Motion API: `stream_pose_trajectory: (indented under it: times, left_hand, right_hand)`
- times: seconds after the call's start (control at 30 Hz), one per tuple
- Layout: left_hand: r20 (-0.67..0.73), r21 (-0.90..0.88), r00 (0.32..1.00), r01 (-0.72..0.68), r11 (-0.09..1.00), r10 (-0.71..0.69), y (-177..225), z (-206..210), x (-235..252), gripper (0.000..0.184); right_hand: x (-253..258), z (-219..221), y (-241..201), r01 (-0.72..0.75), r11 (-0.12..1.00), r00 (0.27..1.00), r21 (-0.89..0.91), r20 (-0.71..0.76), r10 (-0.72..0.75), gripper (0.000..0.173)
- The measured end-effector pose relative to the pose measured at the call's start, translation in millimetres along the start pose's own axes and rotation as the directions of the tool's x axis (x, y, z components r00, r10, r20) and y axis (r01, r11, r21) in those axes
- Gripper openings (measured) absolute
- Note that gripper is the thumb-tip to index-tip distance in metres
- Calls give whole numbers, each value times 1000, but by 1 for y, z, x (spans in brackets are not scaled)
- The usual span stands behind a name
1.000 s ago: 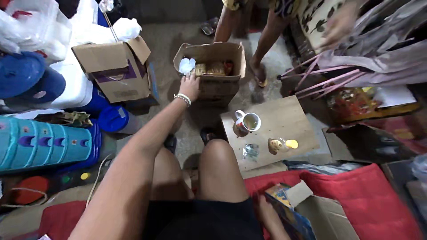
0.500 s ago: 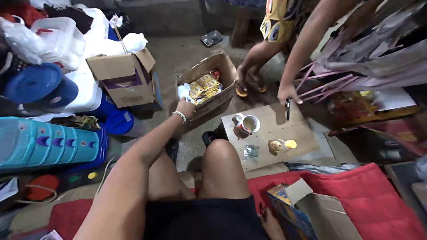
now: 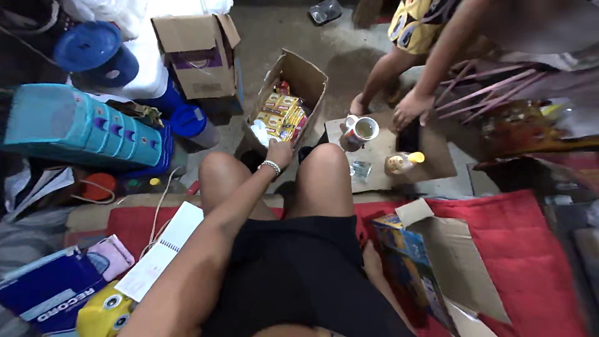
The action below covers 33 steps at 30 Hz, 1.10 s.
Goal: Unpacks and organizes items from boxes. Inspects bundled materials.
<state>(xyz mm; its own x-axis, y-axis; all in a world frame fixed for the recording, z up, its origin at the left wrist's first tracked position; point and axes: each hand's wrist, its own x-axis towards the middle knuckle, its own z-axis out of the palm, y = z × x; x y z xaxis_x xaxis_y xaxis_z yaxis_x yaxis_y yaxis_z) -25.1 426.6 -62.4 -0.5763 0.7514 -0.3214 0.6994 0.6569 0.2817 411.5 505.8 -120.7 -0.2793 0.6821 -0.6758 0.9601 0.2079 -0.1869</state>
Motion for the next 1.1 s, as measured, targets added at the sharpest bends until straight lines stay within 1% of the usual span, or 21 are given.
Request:
stream_pose_trajectory:
  times: [0.07,0.1,0.13,0.2,0.23,0.27,0.3,0.37,0.47,0.5,0.57,0.63,0.67,0.7,0.73,0.83,0.93,1.0,1.1]
  left_hand:
    - [-5,-58,996,-86,995,86,-2,2,3,33]
    - [1,-75,995,-95,993,96,-4,-1,2,33]
    - [11,-83,997,-76,994,78,-7,-3,-2,39]
    - [0,-94,1000,-18,995,18,-15,-11,-15,61]
    - [-28,-108,1000,8,994,-11,-20,-17,-24,70]
    - [-68,-125,997,31,992,-40,-26,-25,-35,73]
    - [-109,-132,992,46,990,-61,-31,-35,-46,70]
    - [-184,-124,981,41,991,-64,-38,-62,-68,58]
    - [-221,-75,974,31,997,-47,-43,-110,-112,47]
    - [-200,-28,978,47,998,-52,-44,-125,-128,44]
    - [-45,49,985,166,985,-164,-44,-148,-163,42]
    - [128,83,941,305,949,-314,-47,-160,-192,45]
    - [167,80,926,329,941,-338,-50,-163,-204,46]
    - [162,77,929,323,943,-332,-52,-164,-216,46]
    - [124,83,940,309,948,-317,-53,-163,-227,45]
    - [-58,134,949,314,940,-308,-48,-145,-241,42]
    - [-211,197,949,275,941,-233,-44,-119,-245,39]
    - [-264,217,942,267,939,-207,-37,-101,-249,35]
    - [-305,214,939,233,949,-162,-34,-80,-257,37]
  right_hand:
    - [0,-3,2,7,1000,1000,15,25,-7,50]
    - [1,-4,4,20,999,999,27,24,-21,50]
    - [2,-2,6,35,999,999,34,17,-36,51]
    - [3,0,8,56,998,998,38,7,-57,53]
    - [2,-1,8,66,997,998,30,8,-67,53]
    - [1,-1,7,78,997,997,15,10,-78,55]
    - [0,-2,6,92,996,996,6,11,-92,57]
    - [-2,-3,6,106,994,994,-25,16,-106,61]
    - [-1,-11,-2,108,985,993,-136,71,-99,59]
    - [1,-14,-5,108,980,991,-167,100,-92,59]
    - [6,-19,-11,102,973,985,-205,159,-70,59]
    - [12,-22,-14,108,964,979,-242,196,-60,60]
    - [14,-23,-16,115,958,976,-264,208,-60,61]
    - [15,-23,-17,120,953,975,-278,215,-61,61]
    - [15,-23,-18,126,949,973,-290,221,-62,61]
    - [16,-22,-19,137,938,971,-318,229,-64,59]
    - [19,-17,-16,147,932,973,-331,215,-78,60]
    - [18,-16,-16,150,922,975,-358,209,-78,61]
    - [20,-11,-13,150,925,980,-348,173,-94,62]
